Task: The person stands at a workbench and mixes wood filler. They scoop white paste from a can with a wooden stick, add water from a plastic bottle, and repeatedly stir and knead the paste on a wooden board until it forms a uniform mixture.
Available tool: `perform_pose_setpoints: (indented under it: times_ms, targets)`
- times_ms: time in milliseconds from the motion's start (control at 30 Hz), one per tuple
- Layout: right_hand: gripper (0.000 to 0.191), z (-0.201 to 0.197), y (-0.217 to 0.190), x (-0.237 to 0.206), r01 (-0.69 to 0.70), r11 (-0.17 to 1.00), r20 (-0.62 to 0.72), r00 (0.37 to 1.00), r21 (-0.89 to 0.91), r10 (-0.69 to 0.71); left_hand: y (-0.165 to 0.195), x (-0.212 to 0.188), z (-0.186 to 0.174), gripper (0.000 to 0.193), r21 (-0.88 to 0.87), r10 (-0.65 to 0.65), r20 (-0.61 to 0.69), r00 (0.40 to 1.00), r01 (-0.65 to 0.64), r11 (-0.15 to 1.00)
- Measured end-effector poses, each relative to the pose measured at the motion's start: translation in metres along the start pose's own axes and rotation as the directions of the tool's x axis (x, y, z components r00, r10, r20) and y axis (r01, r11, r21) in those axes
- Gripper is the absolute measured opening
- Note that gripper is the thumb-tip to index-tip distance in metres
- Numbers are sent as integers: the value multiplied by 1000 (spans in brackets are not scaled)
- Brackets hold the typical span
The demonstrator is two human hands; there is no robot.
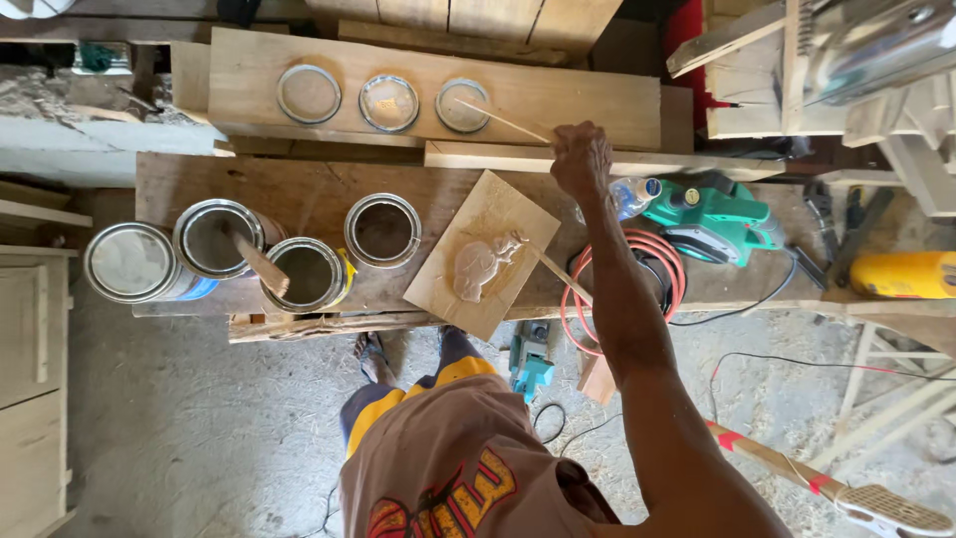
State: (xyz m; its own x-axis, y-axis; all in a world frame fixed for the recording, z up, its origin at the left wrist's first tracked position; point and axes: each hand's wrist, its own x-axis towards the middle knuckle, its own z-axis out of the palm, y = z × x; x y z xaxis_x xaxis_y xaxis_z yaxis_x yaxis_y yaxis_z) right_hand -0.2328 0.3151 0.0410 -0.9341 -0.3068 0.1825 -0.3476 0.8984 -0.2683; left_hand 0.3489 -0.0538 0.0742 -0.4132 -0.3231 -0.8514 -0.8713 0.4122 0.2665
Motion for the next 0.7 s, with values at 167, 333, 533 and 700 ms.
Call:
perform_pose_setpoints:
  times_ms: [167, 333, 533, 700]
  targets:
    - [18, 18, 28, 6, -17, 992, -44, 999, 121, 23, 36, -13, -2, 53, 18, -31, 9, 999, 31, 999]
    - [28, 39, 57, 12, 183, 983, -283, 941, -33, -184, 66, -42, -8, 58, 78, 2, 91, 996, -9, 997]
    - [35, 32, -30, 2, -121, 815, 79, 993, 567, 92, 54, -130, -36, 64, 75, 273, 40, 961, -276, 958]
    - [49, -22, -190, -57, 175, 345, 64, 811, 922, -582, 103, -14, -78, 69, 223, 492, -621, 610, -464, 857]
